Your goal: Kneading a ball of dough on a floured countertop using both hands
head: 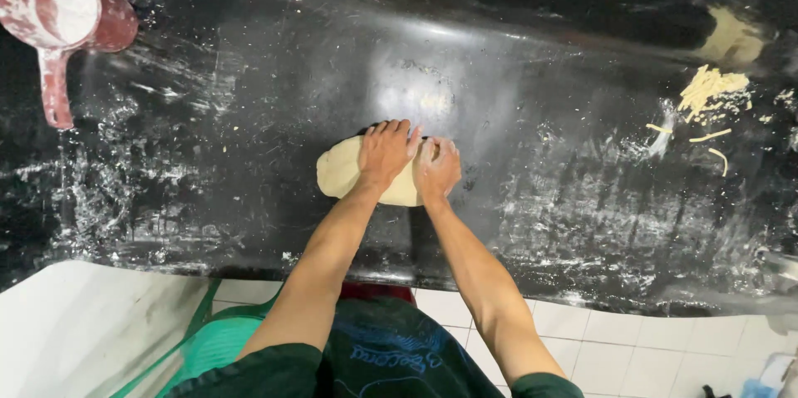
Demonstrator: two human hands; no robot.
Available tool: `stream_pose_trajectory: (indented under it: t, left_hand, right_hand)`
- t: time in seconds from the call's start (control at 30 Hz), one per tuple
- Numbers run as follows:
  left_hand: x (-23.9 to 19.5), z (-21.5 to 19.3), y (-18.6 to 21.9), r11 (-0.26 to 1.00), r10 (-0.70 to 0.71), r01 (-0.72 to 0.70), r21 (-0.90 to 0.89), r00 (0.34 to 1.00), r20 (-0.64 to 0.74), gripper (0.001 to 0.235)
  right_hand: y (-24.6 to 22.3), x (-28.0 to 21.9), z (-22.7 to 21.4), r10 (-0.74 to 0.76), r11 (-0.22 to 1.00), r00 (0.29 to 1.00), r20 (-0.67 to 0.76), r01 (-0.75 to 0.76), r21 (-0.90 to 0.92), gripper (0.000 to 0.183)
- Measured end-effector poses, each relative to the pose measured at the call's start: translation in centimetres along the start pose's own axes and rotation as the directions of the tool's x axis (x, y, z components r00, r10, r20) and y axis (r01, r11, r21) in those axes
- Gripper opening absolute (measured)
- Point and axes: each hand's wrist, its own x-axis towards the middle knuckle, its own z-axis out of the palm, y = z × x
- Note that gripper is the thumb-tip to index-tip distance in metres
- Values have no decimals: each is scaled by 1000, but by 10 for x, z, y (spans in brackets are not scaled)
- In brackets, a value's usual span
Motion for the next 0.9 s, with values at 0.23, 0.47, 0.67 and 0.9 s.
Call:
stream_pose_trajectory:
  t: [0.23, 0.47, 0.67, 0.9]
  left_hand:
    - [38, 12, -7, 998, -25, 30, -63, 997, 74, 34]
    - [67, 22, -8, 980, -90, 123, -157, 976, 199, 41]
    - [59, 18, -3, 979, -162, 172, -110, 983, 91, 38]
    - [-13, -13, -18, 933, -343, 350, -85, 935, 90, 36]
  right_hand:
    - [15, 44, 23, 151, 986, 982, 116, -141, -91, 33]
    - [18, 68, 28, 33, 999, 998, -56, -35, -33, 23]
    - [17, 72, 21, -1, 992, 997, -77, 10, 124, 28]
    - [32, 38, 15, -301, 939, 927, -225, 329, 101, 24]
